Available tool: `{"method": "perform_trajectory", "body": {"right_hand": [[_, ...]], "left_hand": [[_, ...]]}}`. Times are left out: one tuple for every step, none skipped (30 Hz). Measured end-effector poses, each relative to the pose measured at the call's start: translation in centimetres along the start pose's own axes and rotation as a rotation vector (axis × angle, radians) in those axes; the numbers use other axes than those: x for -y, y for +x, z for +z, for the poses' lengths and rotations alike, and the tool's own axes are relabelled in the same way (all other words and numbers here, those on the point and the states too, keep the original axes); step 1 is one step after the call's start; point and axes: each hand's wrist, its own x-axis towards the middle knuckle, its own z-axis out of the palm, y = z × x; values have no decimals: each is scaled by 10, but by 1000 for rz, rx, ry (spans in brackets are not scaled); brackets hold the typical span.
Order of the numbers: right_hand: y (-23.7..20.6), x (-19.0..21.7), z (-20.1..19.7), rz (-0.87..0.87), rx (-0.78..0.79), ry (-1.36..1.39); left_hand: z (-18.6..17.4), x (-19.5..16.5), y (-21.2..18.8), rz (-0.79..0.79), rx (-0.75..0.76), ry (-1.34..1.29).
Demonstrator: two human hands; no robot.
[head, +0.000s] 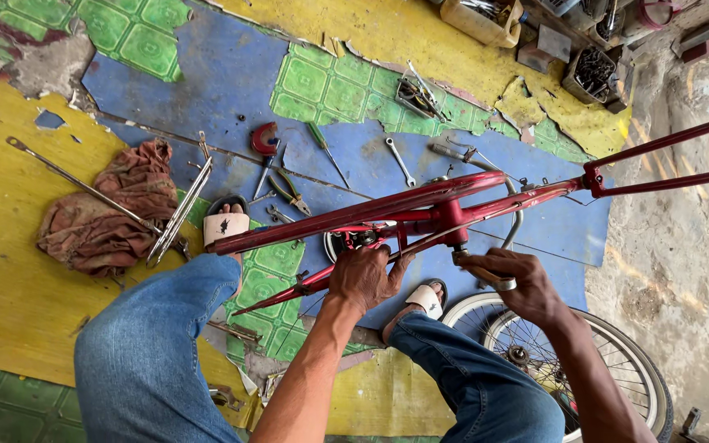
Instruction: The person sits on the floor beside a red bicycle frame lying upside down and uses a wrench to tighten and adjust the crank and bottom bracket area, working the tool with both hands. They then pick up a rag and wipe down the frame and crank area.
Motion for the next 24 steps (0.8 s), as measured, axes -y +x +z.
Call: {"method": "perform_trajectory", "body": {"right_hand": [[0,-1,0,16,17,-61],[1,-3,-1,34,31,-122],[2,-4,-1,50,44,-184],[1,-6,-1,-57,-3,-114],[1,-8,-2,-164,-46,-42],[-2,-10,-2,-263,-85,33],[-4,-11,-3,-119,-130,57],[-8,-12,-5,23,-175,80],[-12,-12,-6,169,-219,102],[-14,-11,-7,183,-188,26],[-16,-10,-9,195,-158,-50],[-17,-9,-9,205,-127,-126],[-17,-7,-10,172,-138,-153],[-16,-4,-9,136,-147,-180],[-14,-2,-8,103,-156,-205],[-12,1,-6,38,-143,-178],[-9,4,-4,-28,-129,-152],[-6,8,-3,-90,-115,-124],[-3,12,-1,-67,-67,-130],[0,16,0,-49,-20,-137],[3,20,0,-30,28,-144],[5,24,-1,-10,56,-112],[7,29,-4,9,85,-81],[8,34,-7,30,114,-50]], "left_hand": [[0,0,-1,6,0,4],[0,-1,-1,6,1,6],[0,-1,-1,7,1,8],[-1,-1,-1,5,-9,14],[-2,-1,0,3,-5,15],[-2,-1,0,-1,8,14],[-2,-1,0,-3,22,13],[-3,-1,0,-7,34,8],[-3,-1,0,-10,48,3],[-3,-2,0,-12,63,-1],[-3,-2,-1,-10,54,-5],[-3,-2,-1,-7,45,-9],[-3,-2,-1,-6,33,-14],[-3,-2,-1,-6,38,-10],[-4,-2,-1,-6,46,-5],[-4,-2,-1,-7,53,-1],[-4,-2,-1,-12,53,8],[-5,-2,-2,-16,59,15],[-5,-2,-2,-18,66,24],[-4,-2,-2,-6,33,22],[-4,-1,-2,5,0,20],[-3,-1,-2,18,-31,16],[-2,0,-2,5,-3,15],[-1,1,-2,-7,27,12]]}}
